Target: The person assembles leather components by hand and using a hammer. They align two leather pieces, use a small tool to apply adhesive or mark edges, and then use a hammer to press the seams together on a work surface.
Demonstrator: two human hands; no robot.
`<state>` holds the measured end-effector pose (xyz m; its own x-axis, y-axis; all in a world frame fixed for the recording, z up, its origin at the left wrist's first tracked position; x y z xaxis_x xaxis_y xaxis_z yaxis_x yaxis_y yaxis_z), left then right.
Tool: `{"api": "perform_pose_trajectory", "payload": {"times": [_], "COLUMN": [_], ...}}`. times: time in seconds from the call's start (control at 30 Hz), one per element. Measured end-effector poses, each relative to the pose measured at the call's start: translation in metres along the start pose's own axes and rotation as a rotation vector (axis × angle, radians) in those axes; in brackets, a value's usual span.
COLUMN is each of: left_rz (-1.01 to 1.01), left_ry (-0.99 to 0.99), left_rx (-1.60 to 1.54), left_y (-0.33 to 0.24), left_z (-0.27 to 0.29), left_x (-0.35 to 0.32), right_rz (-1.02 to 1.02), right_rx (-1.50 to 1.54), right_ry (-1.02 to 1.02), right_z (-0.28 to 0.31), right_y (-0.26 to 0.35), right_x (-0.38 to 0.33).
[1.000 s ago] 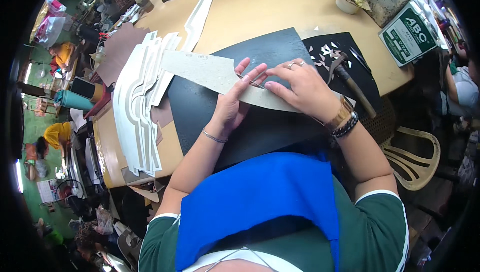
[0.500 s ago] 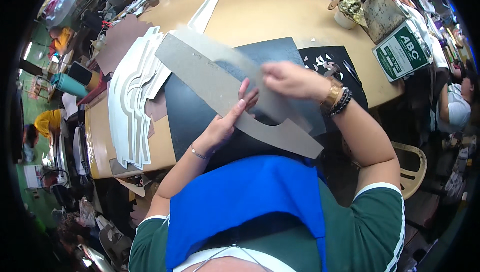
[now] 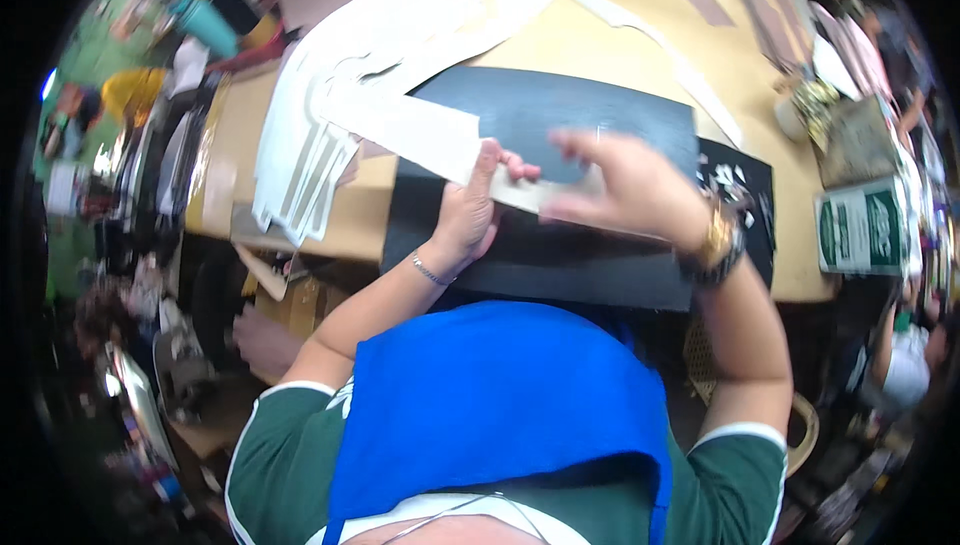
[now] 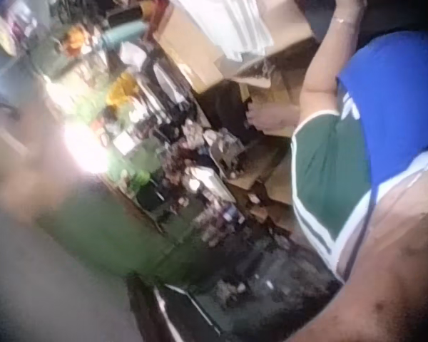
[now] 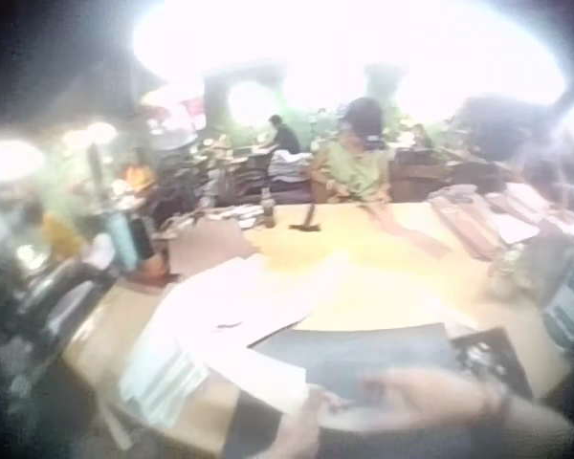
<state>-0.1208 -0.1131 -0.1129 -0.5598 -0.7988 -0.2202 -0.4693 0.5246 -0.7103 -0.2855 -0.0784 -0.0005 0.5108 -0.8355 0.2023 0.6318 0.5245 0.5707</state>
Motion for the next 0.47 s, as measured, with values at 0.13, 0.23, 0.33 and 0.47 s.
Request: {"api": "perform_pose_trajectory", "payload": {"times": [0.13,0.23,0.33,0.47], "left_rz": [-0.051,-0.184,-0.236,-0.728], "left_ry": [-0.031,0.009,-0.174,-0.526], "left_rx": [0.214,0.545,0.852,1.322], "left_y": [-0.018,-0.041,-0.085,-0.131], "left_z": [0.013,0.022,0.059,0.144], "left_x": [-0.029,-0.062,-0.113,-0.193], "right_rz": [0.068,0.027,-0.026,-0.106], "right_rx": [-0.081,-0.051,-0.200,-0.238], "right_ry": [-0.087,-0.128,-0.235,-0.245], "right_z": [-0.043,-0.053,-0.049,-0.038], "right_y": [0.046,0.036,0.018,-0.018], "right_x": [0.006,-0.004,-0.018,-0.042]}}
Point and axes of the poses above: each hand's wrist, its own x-axis towards the middle knuckle, its own z-axis out of the back of the hand, y = z × x, the point moved 6 cm from there along x, towards the middle knuckle, and after that the axes turned 11 degrees about z, right-handed, at the moved point
